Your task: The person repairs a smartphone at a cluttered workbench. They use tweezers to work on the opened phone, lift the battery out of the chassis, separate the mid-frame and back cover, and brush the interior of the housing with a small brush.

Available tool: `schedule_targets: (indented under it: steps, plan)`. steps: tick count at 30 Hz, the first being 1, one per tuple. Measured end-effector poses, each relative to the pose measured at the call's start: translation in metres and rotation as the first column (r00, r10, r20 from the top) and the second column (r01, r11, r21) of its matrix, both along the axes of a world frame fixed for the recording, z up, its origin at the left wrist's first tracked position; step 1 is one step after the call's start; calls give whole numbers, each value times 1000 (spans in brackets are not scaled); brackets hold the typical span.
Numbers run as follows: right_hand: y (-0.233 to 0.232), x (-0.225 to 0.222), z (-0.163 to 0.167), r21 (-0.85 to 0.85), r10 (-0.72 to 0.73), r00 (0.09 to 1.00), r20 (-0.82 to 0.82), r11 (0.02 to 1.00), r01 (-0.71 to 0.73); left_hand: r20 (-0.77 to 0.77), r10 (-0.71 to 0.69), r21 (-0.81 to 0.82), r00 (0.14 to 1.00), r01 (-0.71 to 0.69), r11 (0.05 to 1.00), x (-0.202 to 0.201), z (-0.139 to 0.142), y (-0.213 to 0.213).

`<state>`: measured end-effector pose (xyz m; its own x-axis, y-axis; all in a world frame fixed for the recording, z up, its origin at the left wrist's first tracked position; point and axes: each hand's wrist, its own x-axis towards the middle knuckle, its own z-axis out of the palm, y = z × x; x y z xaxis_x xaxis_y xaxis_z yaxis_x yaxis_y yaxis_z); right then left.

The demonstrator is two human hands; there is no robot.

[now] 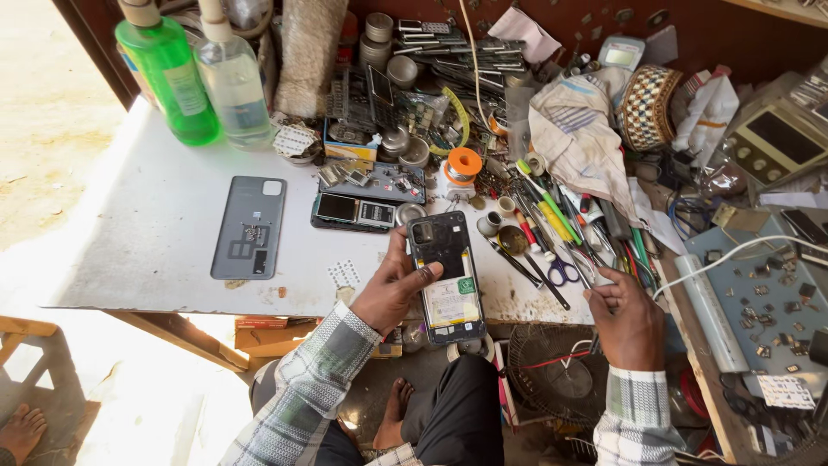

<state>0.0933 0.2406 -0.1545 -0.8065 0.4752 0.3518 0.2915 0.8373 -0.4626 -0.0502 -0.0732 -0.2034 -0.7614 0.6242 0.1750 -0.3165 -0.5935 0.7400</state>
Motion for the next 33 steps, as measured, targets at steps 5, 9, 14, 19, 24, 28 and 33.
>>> schedule_targets:
  steps: [5, 9, 14, 19, 24, 28, 33]
  plan:
    - [-10, 3, -1, -269, 40, 963, -265, 957, -113, -11, -34, 0, 999, 34, 999, 1, 0, -4]
    - [-26, -6, 12, -539, 32, 759, -651, 685, -491, -4, -49, -42, 999, 49, 998, 4, 8, -7]
    - [-76, -34, 30, -434, 218, 600, -770, 511, -742, -136, -6, -31, 991, 2, 1000, 12, 19, -13]
    - [-131, -54, 35, -243, 501, 567, -654, 570, -784, -199, 42, -97, 979, -63, 993, 15, 26, -15]
    - [-152, -64, 39, -131, 580, 613, -537, 661, -739, -156, 20, -100, 987, -36, 994, 16, 30, -16]
    - [-156, -65, 40, -81, 591, 635, -497, 697, -712, -181, 14, -89, 983, -31, 996, 14, 31, -20]
    - [-157, -66, 42, 59, 631, 630, -453, 726, -685, -184, 8, -73, 983, -22, 997, 13, 30, -22]
